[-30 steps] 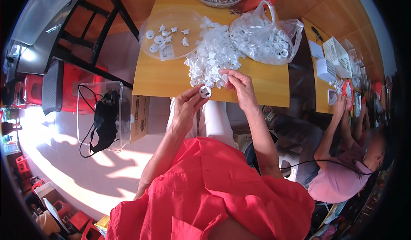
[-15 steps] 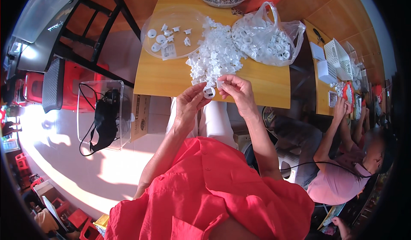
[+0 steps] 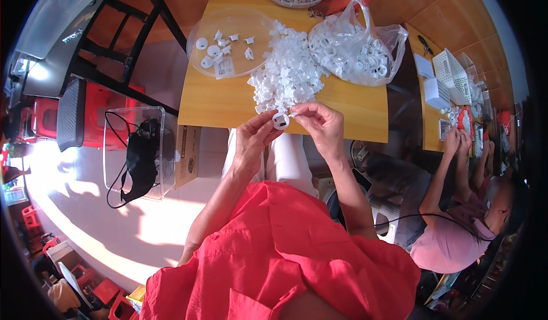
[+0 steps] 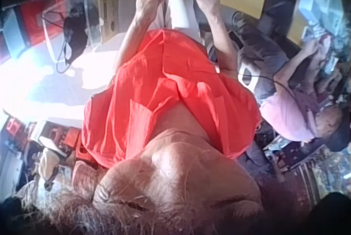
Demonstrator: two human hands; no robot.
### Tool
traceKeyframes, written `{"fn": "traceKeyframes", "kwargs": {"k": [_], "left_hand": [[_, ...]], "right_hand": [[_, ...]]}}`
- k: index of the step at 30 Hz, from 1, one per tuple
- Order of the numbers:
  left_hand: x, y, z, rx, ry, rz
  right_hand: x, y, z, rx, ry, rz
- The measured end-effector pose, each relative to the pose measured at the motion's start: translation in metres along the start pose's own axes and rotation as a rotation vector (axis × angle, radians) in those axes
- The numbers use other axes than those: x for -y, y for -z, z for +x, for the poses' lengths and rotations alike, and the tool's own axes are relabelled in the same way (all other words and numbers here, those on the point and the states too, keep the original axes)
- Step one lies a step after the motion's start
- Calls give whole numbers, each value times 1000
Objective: The person assembles plastic components by hand, fitting small plastic inserts into round plastic bases.
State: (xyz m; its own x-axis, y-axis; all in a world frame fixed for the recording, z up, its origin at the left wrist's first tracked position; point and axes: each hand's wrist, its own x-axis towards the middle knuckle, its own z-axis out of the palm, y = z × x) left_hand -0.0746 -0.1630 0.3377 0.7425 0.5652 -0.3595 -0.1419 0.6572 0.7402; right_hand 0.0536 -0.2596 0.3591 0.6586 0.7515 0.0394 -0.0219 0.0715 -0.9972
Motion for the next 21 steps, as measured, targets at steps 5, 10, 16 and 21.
{"fn": "traceKeyframes", "kwargs": {"k": [5, 10, 16, 21], "left_hand": [[-3, -3, -2, -2, 3, 1], [-4, -3, -4, -4, -10, -15], [-6, -5, -6, 7, -31, -22], [-9, -7, -8, 5, -7, -20]], "right_hand": [[8, -7, -4, -1, 179, -183], [6, -5, -5, 35, 320, -334], [8, -7, -7, 50, 355, -362], [7, -2, -9, 82, 375, -384]]}}
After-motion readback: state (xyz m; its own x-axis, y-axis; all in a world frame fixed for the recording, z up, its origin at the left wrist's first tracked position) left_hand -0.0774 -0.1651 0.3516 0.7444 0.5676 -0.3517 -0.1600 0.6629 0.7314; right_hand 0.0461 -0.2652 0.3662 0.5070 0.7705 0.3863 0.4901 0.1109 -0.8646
